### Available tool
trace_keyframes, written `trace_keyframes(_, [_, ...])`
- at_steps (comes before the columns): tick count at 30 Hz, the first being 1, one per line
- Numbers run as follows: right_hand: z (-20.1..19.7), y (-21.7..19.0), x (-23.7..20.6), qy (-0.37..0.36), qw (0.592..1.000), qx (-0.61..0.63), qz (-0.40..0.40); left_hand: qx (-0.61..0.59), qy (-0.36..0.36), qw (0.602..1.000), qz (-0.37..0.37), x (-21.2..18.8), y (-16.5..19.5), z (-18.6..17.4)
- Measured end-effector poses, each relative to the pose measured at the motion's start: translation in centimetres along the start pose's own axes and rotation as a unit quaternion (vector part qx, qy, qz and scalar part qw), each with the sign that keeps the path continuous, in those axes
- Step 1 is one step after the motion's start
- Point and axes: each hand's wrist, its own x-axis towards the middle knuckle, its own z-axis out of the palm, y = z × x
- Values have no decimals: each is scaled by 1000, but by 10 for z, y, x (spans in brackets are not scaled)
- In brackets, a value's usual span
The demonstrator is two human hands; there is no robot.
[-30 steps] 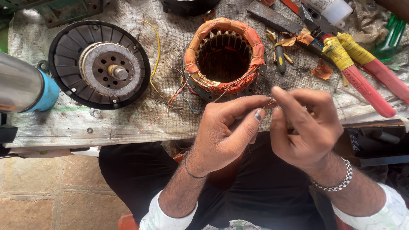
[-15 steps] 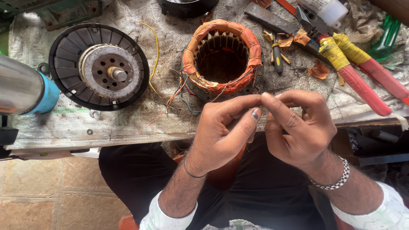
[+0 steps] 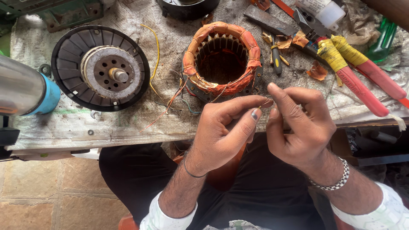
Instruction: The person works on a disassembled electric motor stator at a cluttered workbench. They peel insulation and tape from copper winding wires, twist and separate the wire ends by hand, cut a wire with pliers, and slide yellow insulating sleeving over a wire end, occasionally filing or trimming with a small blade.
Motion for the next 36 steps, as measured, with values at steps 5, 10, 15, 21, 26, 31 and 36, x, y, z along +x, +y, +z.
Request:
trace_keyframes(5, [-19, 4, 12, -20, 998, -63, 22, -7, -5, 1000, -5, 0, 3, 1])
trace_keyframes(10, [-34, 44, 2, -71, 958, -277, 17, -4, -8, 1000, 3, -1, 2, 2])
trace_keyframes(15, [-34, 72, 2, -86, 920, -382, -9, -2, -6, 1000, 4, 0, 1, 3])
trace_keyframes(21, [-9, 45, 28, -110, 961, -251, -42, 5, 2, 1000, 8, 1, 1, 5])
trace_keyframes(26, [1, 41, 47, -118, 962, -245, -10, 19, -2, 1000, 10, 1, 2, 3])
trace_keyframes(31, [-3, 41, 51, -118, 961, -251, 12, 14, -1, 1000, 7, 2, 2, 5])
trace_keyframes(36, [-27, 27, 58, -121, 962, -244, 31, 31, -5, 999, 16, 1, 1, 3])
